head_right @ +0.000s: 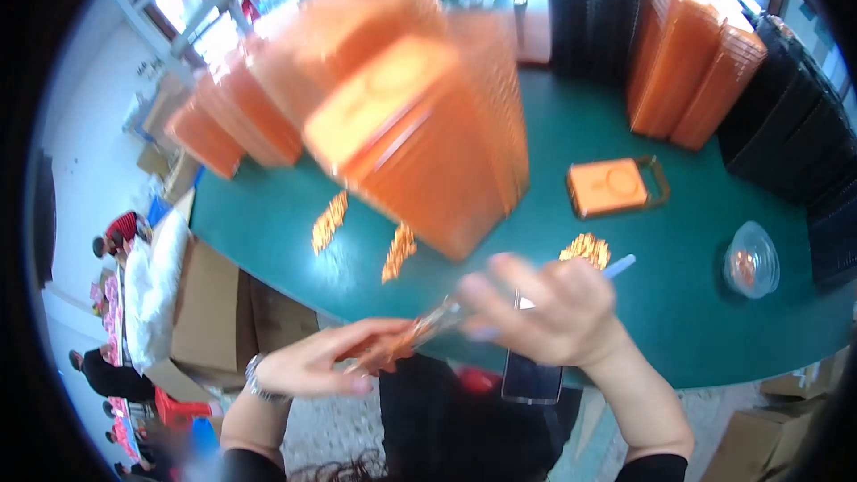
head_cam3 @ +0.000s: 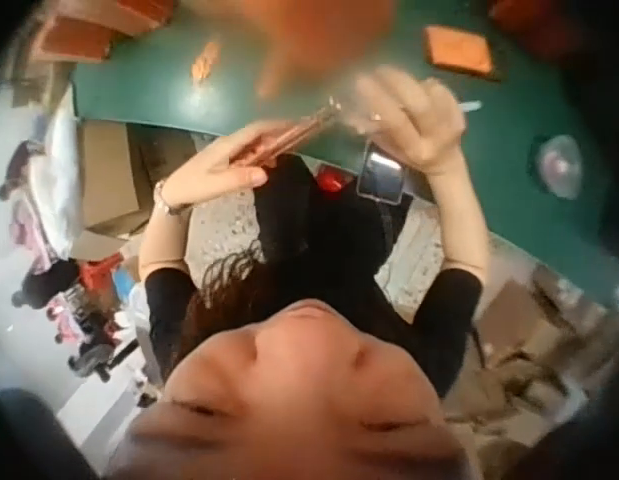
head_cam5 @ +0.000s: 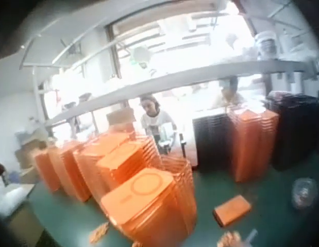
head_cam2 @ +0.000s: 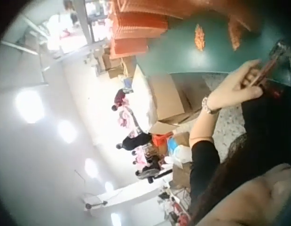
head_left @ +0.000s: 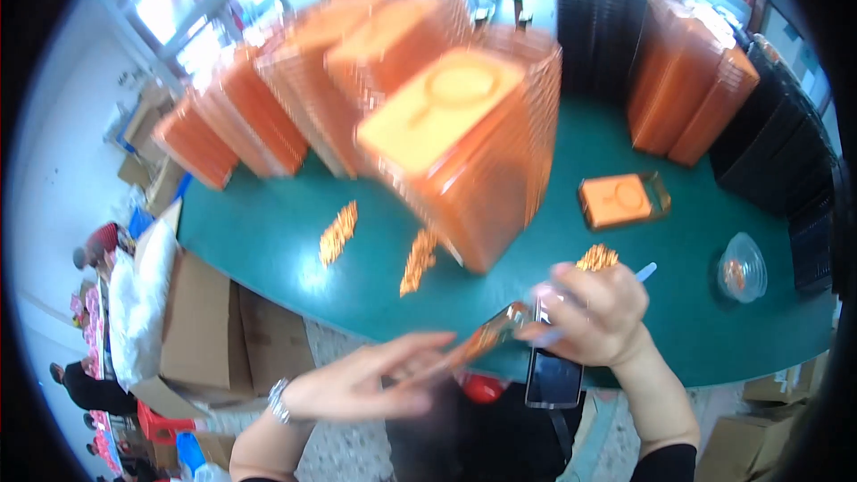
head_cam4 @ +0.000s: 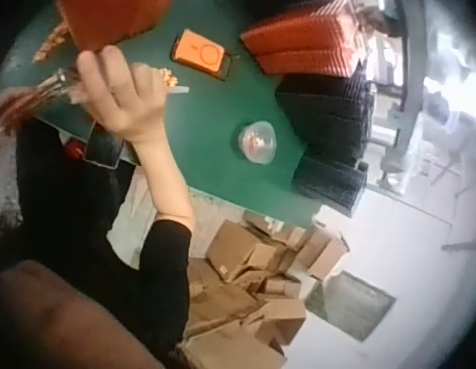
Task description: The recorder is assembling components into phone cases at a factory workbench.
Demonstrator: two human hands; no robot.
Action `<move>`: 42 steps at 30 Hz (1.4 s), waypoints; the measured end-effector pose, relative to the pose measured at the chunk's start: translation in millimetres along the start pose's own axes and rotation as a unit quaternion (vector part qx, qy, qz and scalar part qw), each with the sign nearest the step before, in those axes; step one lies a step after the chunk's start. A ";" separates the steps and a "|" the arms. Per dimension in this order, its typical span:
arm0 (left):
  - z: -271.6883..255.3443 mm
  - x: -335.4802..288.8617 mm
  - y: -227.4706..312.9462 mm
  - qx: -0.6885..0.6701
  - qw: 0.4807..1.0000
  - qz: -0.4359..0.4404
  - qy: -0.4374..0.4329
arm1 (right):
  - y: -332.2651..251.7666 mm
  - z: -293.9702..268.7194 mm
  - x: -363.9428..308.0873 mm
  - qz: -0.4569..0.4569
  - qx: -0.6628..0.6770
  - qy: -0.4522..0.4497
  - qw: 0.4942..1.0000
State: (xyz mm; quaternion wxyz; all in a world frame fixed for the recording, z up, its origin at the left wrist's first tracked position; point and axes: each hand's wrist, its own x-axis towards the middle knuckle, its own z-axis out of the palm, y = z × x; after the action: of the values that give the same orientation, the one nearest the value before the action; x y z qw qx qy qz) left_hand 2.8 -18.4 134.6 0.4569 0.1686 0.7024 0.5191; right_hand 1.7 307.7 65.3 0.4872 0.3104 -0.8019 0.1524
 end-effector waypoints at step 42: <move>5.0 38.3 59.7 0.445 0.585 0.383 0.559 | 156.4 -65.6 -111.5 0.327 -0.036 -0.078 0.941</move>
State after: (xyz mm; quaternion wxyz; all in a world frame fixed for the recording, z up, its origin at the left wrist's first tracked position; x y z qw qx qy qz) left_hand -27.4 35.8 169.3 -0.3993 0.2804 0.8332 0.2602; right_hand -17.3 501.5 8.1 0.3570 0.0244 -0.8997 0.2499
